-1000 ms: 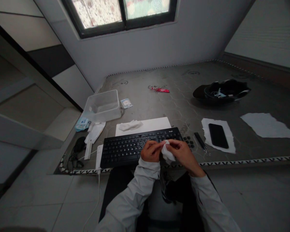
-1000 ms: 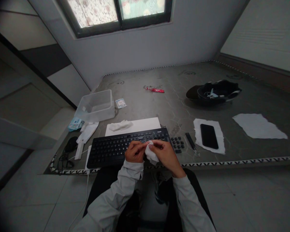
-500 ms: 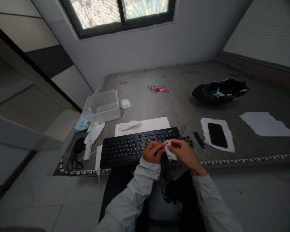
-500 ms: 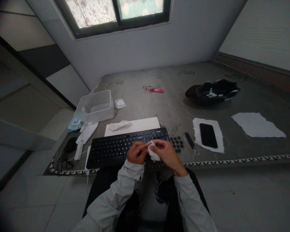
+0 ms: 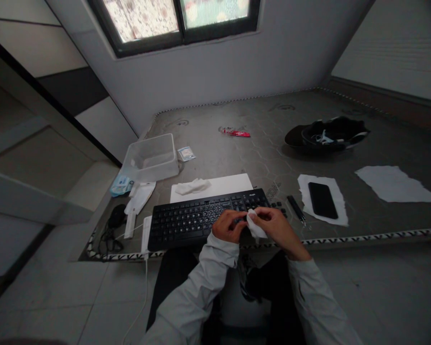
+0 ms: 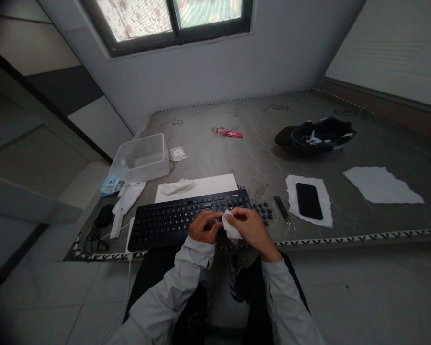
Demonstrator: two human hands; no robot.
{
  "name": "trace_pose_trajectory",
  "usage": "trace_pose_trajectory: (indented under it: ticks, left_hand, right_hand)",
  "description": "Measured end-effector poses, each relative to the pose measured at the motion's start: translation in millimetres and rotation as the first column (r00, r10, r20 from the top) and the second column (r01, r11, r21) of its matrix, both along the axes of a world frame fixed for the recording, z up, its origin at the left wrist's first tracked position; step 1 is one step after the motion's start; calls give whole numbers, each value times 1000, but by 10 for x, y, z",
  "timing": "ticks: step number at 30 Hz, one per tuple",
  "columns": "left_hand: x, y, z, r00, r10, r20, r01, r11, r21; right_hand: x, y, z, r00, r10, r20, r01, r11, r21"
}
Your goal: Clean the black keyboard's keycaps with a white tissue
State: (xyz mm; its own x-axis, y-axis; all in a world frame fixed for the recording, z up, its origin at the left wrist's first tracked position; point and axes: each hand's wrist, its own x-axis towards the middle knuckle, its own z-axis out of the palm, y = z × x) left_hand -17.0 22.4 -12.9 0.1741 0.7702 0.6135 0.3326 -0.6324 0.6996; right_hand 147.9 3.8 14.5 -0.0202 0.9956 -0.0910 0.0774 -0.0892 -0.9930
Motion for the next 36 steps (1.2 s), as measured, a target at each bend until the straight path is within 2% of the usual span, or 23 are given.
trace_pose_trajectory:
  ticks: [5,9,13,18,22,25,31,36]
  left_hand:
    - [27,-19,48,996,49,80,-48,999,-9]
    - [45,-50,99,989,48,138,-49,999,6]
    - [56,-80,103,988,50,144,-43,998,-51]
    - [55,-81,38,989,120,84,-104,979,-174]
    - [24,-41,22,984,168,65,-162,983,-83]
    - [1,-9,28,978,193,78,-189,980,-57]
    - [12,13,22,982,147,116,-147,989,-7]
    - [44,-8,10,971,160,177,-142,984,-108]
  right_hand:
    - [-20,10,-4,999,-31,-34,30,999,-39]
    - [-5,40,-68,993,-85,-82,86,996,11]
    - [9,53,-92,987,-134,-88,140,988,61]
    - [-30,21,-18,998,-27,-57,31,996,78]
    - [-84,7,5,995,72,-74,-68,996,60]
    - [-104,15,-4,990,97,-98,-93,995,43]
    - [-143,19,5,990,-59,-127,63,998,29]
    - [-196,26,33,987,-126,-95,132,989,61]
